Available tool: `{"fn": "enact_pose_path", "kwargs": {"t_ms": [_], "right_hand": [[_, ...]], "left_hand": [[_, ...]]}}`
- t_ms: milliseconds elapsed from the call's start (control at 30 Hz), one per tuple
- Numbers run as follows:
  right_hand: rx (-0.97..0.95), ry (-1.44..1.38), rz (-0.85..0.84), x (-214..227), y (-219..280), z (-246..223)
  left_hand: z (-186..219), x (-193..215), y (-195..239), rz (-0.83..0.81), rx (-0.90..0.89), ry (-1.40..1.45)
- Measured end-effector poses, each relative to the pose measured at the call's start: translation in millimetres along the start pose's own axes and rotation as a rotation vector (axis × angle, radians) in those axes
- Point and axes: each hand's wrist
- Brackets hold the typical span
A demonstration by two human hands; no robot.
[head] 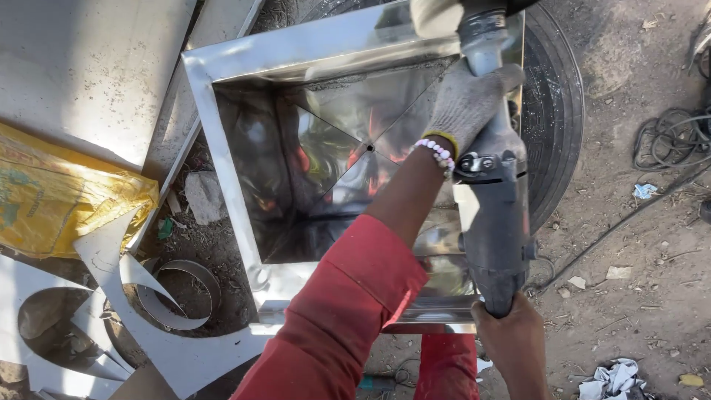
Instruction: Polishing the interior surfaces and top edges of a stainless steel sink using a handheld power polisher with a brush attachment.
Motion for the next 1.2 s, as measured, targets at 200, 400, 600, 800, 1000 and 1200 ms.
{"fn": "enact_pose_path", "kwargs": {"t_ms": [200,400,600,800,1000,1200], "right_hand": [[0.067,0.169,-0.100,-27.8,-6.8,-0.3],[-0.004,0.019,-0.044,-14.4,-0.3,11.1],[-0.038,0.028,0.132,4.2,-27.4,41.1],[0.023,0.128,0.149,-25.8,-42.3,49.6],[0.090,0.248,0.058,-71.3,-29.5,11.6],[0.132,0.342,-0.184,-136.3,9.3,-63.7]], "left_hand": [[-17.6,67.3,22.2,0.166,-0.112,0.189],[-23.4,27.8,6.4,0.056,-0.017,0.117],[-19.5,-38.6,-13.9,-0.044,-0.039,-0.159],[-21.3,6.3,-0.8,-0.066,0.000,0.034],[-6.3,101.6,47.7,0.147,0.000,0.203],[-29.5,232.8,63.6,0.280,-0.179,0.188]]}}
Point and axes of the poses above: each hand's wrist, its own y-axis away from the middle knuckle, its own x-axis out of the back of the hand, z = x × y, and after that the axes turned 15 degrees about -z, right-handed
